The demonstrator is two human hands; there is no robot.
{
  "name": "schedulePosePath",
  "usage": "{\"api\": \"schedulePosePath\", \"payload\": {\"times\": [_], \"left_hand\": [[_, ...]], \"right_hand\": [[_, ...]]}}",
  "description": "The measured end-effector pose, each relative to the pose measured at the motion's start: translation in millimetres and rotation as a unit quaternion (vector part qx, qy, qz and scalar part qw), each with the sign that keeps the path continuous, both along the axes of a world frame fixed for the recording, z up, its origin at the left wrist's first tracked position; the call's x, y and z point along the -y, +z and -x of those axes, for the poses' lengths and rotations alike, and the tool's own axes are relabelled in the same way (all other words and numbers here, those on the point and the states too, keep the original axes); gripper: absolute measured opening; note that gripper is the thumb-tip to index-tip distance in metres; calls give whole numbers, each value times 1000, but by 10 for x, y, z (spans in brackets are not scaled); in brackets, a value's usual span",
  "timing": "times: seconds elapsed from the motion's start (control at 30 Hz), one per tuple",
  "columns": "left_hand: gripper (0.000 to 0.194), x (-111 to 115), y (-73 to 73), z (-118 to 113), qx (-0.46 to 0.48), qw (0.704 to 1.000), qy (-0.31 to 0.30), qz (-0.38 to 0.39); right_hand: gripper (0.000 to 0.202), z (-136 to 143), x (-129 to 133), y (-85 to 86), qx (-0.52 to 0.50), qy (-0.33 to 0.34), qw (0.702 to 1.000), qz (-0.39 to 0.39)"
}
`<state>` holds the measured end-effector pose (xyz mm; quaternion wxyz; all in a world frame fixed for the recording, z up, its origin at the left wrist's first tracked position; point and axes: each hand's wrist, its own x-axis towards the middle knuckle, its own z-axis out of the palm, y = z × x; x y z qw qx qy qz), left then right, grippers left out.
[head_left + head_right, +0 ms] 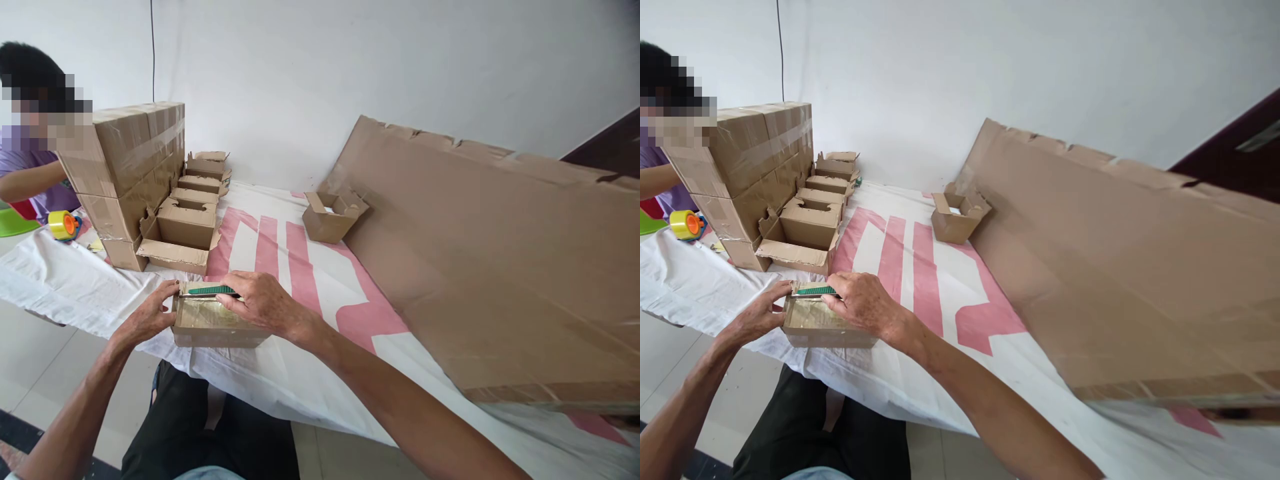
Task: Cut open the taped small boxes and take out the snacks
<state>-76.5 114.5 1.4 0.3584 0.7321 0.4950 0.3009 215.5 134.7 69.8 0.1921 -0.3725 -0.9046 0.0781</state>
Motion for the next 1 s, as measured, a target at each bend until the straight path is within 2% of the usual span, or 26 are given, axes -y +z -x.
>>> {"api": "schedulePosePath", "payload": {"times": [0.17,0.5,0.6,0.73,0.87,1.0], "left_hand": [[63,4,-7,0,-17,1000,7,-16],[63,19,91,-83,-34,999,1,5],[63,36,109,-111,-36,999,-4,0],[61,67,115,-83,-39,999,4,-13],[62,80,101,-20,-40,999,22,-26],[53,67,96,-44,-31,1000,0,-5]], "right_hand": [[15,122,-24,-1,46,-9,999,8],[20,27,152,275,199,-63,978,3],[20,122,176,270,195,-60,979,11],[20,198,216,160,185,-53,981,11],[22,-22,254,53,176,-37,984,-4],[20,-374,267,79,79,-46,996,26]]}}
